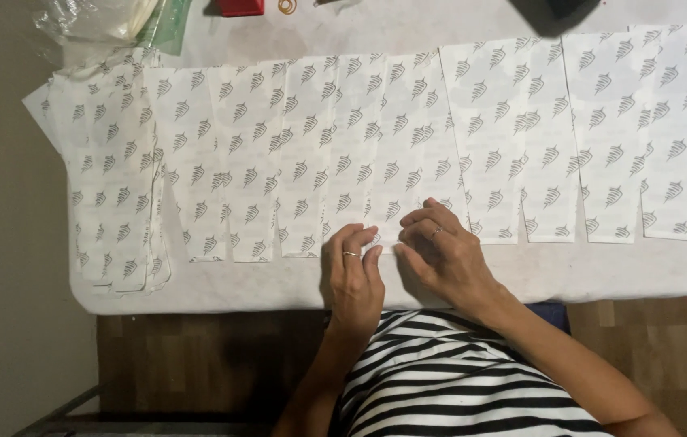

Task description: The person is aligning multiple printed paper strips on a table and applying white glue to the edges to join them together.

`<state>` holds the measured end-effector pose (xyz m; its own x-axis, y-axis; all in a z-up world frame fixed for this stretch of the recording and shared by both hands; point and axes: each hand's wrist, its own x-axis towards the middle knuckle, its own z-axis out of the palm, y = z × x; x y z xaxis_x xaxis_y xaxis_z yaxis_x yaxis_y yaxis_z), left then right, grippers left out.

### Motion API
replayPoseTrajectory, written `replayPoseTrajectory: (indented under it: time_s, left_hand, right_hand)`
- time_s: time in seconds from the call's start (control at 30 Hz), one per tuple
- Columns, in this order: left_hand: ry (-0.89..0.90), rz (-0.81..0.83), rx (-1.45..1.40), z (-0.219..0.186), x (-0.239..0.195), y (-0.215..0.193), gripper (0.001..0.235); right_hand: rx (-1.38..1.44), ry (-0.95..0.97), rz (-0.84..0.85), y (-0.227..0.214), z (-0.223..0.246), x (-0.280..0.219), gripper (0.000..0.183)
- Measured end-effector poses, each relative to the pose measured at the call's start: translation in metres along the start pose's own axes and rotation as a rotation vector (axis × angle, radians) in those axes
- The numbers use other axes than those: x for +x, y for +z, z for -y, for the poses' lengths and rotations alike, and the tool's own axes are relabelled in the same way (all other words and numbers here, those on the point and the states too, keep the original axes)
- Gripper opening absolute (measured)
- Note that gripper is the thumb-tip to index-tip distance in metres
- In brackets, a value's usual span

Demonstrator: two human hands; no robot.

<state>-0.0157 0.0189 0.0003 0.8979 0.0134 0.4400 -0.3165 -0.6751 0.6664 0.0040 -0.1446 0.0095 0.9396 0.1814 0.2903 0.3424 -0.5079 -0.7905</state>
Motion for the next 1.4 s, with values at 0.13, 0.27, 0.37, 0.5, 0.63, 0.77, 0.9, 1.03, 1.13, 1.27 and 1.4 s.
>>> replayPoseTrajectory:
  time_s: [0.13,0.27,0.37,0.5,0.63,0.77,0.9,1.03,1.13,1.27,1.4]
  left_hand:
    - [0.030,-0.007,-0.004,-0.010,0.005,-0.003,0.013]
    - [0.073,-0.023,-0.027,-0.015,0.010,-0.007,0.014]
    - [0.152,0.016,-0.048,0.002,0.003,-0.029,0.012]
    - [0.208,0.135,-0.043,0.039,0.015,-0.068,0.016]
    - [0.289,0.256,-0.011,0.063,0.022,-0.076,0.022]
    - [0.346,0.261,0.005,0.083,0.016,-0.067,0.021]
    - [0.361,0.247,-0.010,0.082,0.018,-0.067,0.017]
    - [0.409,0.225,0.014,0.083,0.017,-0.066,0.012]
    - [0.396,0.224,0.021,0.085,0.014,-0.063,0.009]
    - [0.336,0.229,0.020,0.085,0.013,-0.061,0.007]
    - [0.301,0.223,0.012,0.081,0.013,-0.058,0.009]
  right_hand:
    - [-0.073,-0.063,-0.025,0.010,-0.006,0.001,0.017]
    - [-0.076,-0.075,-0.003,0.003,-0.008,-0.002,0.011]
    - [-0.016,-0.067,-0.001,-0.009,0.021,0.009,0.011]
    - [0.072,-0.090,0.004,0.016,0.014,0.005,0.010]
    - [0.052,-0.275,0.049,0.042,0.017,0.016,0.010]
    - [-0.041,-0.370,0.041,0.043,0.020,0.022,0.010]
    - [-0.082,-0.400,0.038,0.039,0.025,0.023,0.005]
    - [-0.099,-0.465,0.037,0.036,0.024,0.025,0.006]
    - [-0.103,-0.485,0.035,0.037,0.022,0.025,0.003]
    - [-0.118,-0.505,0.031,0.042,0.022,0.026,0.004]
    - [-0.146,-0.498,0.028,0.044,0.021,0.027,0.004]
